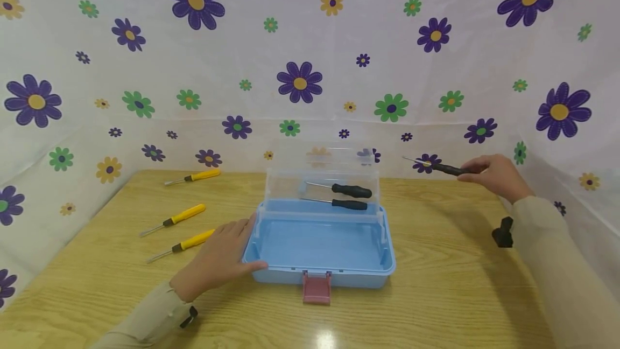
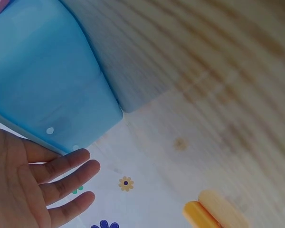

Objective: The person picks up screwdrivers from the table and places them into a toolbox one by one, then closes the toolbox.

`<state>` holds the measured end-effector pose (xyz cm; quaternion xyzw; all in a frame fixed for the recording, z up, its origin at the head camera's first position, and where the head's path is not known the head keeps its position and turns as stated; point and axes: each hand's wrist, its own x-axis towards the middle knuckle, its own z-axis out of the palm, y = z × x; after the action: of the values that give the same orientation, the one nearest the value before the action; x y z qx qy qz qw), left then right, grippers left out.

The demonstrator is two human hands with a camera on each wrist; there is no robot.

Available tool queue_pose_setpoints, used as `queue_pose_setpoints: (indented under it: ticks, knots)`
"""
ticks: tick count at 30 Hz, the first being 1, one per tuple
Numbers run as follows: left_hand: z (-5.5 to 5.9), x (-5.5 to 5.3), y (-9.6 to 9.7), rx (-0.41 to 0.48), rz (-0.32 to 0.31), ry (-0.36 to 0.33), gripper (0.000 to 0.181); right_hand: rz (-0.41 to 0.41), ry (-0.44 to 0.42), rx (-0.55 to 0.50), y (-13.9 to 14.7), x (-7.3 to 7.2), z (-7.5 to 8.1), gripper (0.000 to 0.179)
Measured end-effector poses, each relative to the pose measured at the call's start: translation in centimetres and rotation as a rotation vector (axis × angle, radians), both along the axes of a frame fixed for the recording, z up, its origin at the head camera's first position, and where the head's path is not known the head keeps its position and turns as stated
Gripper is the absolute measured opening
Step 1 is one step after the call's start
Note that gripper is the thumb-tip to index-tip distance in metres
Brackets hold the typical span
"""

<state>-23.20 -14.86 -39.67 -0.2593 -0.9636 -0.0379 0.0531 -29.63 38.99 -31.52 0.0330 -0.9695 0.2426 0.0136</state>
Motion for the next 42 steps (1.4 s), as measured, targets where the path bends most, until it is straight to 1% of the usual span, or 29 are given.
queue_pose_setpoints:
  ticks: [4, 10, 16, 21, 28, 32, 35, 42]
  knots:
    - [-0.1, -0.1, 0.0, -0.002, -0.006, 0.013, 0.107, 0.01, 0.002, 0.015, -0.4, -0.1, 0.4, 0.05]
    - [-0.1, -0.1, 0.1, -0.005, -0.002, 0.004, 0.107, 0.014, 0.02, 0.01, -1.1, -0.1, 1.2, 0.048]
    - [-0.2, -0.1, 0.1, -0.008, 0.006, -0.009, 0.108, 0.005, 0.051, 0.004, -1.6, 0.4, 1.6, 0.048]
    - [-0.2, -0.2, 0.1, -0.013, 0.0, 0.004, 0.107, 0.007, 0.084, -0.018, -2.0, 1.0, 1.8, 0.046]
    - [-0.3, 0.0, 0.0, -0.011, -0.002, 0.0, 0.108, 0.008, 0.1, -0.047, -2.8, 1.8, 1.7, 0.044]
    - [-0.4, 0.0, -0.1, -0.009, -0.005, 0.01, 0.107, -0.001, 0.099, -0.069, -3.4, 2.0, 1.7, 0.047]
    - [-0.3, 0.0, -0.1, -0.003, -0.004, 0.012, 0.107, 0.013, 0.119, -0.072, -3.8, 2.0, 1.6, 0.046]
    - [0.0, 0.0, 0.1, 0.012, 0.003, -0.006, 0.108, 0.081, 0.196, -0.07, -5.2, 1.8, 1.2, 0.034]
